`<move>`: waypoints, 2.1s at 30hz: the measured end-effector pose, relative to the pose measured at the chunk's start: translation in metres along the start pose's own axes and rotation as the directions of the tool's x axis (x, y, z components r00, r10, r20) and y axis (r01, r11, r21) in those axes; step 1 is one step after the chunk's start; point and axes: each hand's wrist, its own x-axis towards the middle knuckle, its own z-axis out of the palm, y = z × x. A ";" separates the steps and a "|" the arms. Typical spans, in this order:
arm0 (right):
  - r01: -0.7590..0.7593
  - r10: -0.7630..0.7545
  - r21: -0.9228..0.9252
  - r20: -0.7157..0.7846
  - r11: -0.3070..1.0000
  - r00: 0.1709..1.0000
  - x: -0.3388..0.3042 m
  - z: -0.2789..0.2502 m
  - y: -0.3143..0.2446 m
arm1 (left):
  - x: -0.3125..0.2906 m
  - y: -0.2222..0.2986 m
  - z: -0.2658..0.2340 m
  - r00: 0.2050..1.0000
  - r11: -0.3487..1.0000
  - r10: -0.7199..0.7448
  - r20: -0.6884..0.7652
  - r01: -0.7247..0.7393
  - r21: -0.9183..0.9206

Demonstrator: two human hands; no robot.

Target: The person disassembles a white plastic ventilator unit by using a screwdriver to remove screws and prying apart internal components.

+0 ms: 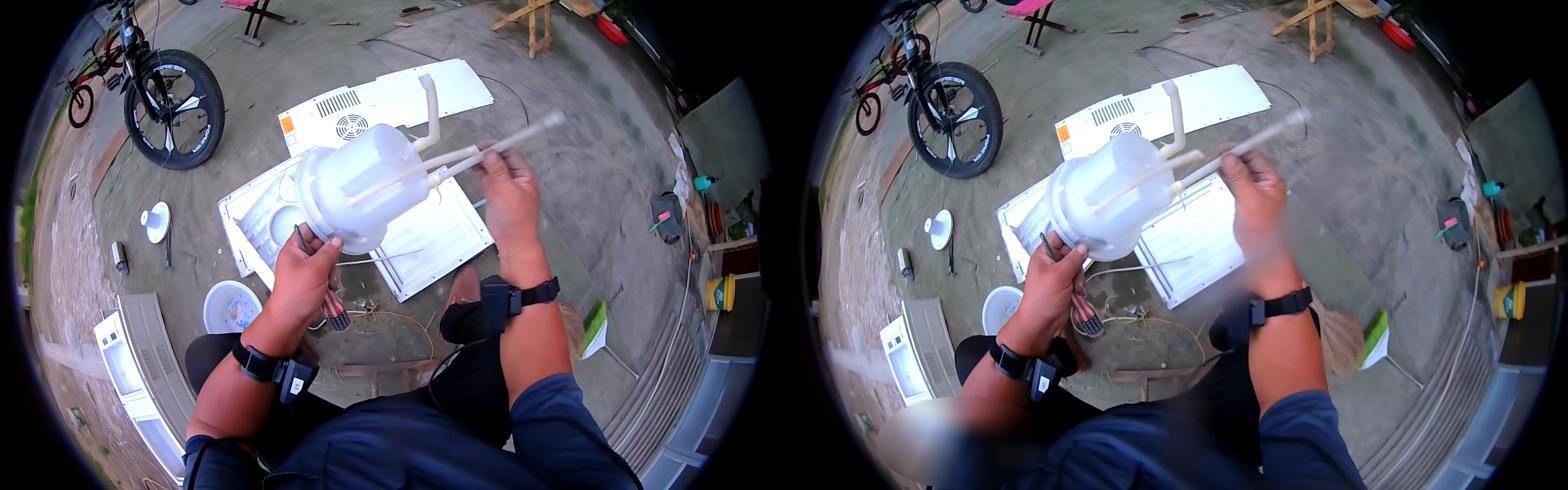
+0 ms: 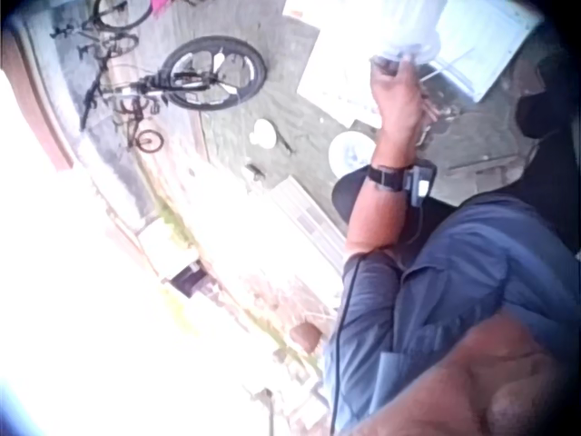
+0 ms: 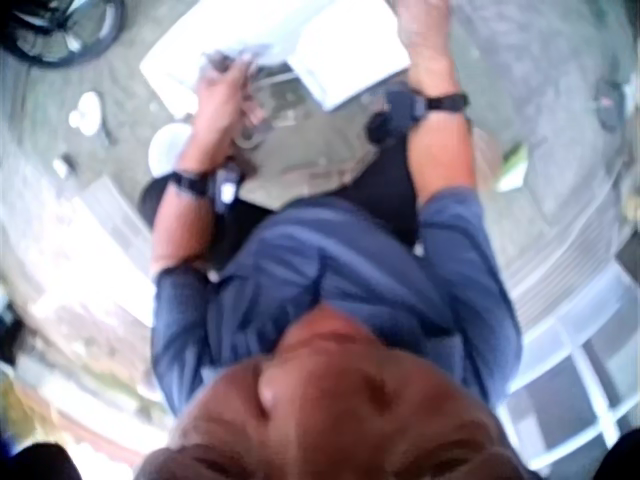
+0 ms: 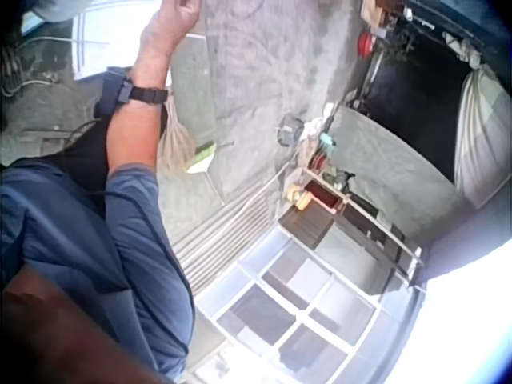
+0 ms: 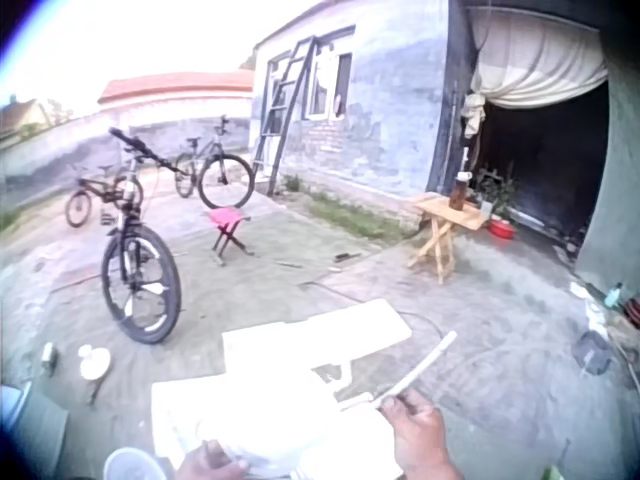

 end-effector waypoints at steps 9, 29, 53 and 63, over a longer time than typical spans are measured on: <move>-0.017 0.011 -0.114 -0.057 0.993 0.998 0.004 -0.009 0.000 | 0.002 -0.007 -0.004 1.000 0.997 0.021 0.018 -0.023 0.076; -0.243 0.322 -0.337 0.202 0.910 0.925 -0.020 0.022 0.024 | -0.006 -0.016 -0.010 0.913 0.725 0.384 0.136 -0.389 0.569; -0.386 0.388 -0.052 0.045 0.921 0.920 -0.018 0.030 0.028 | -0.001 -0.022 -0.014 0.830 0.627 0.545 0.120 -0.499 0.599; -0.274 0.307 -0.196 0.168 0.942 0.937 -0.002 -0.001 0.030 | -0.001 -0.007 -0.014 0.832 0.445 0.534 0.151 -0.428 0.786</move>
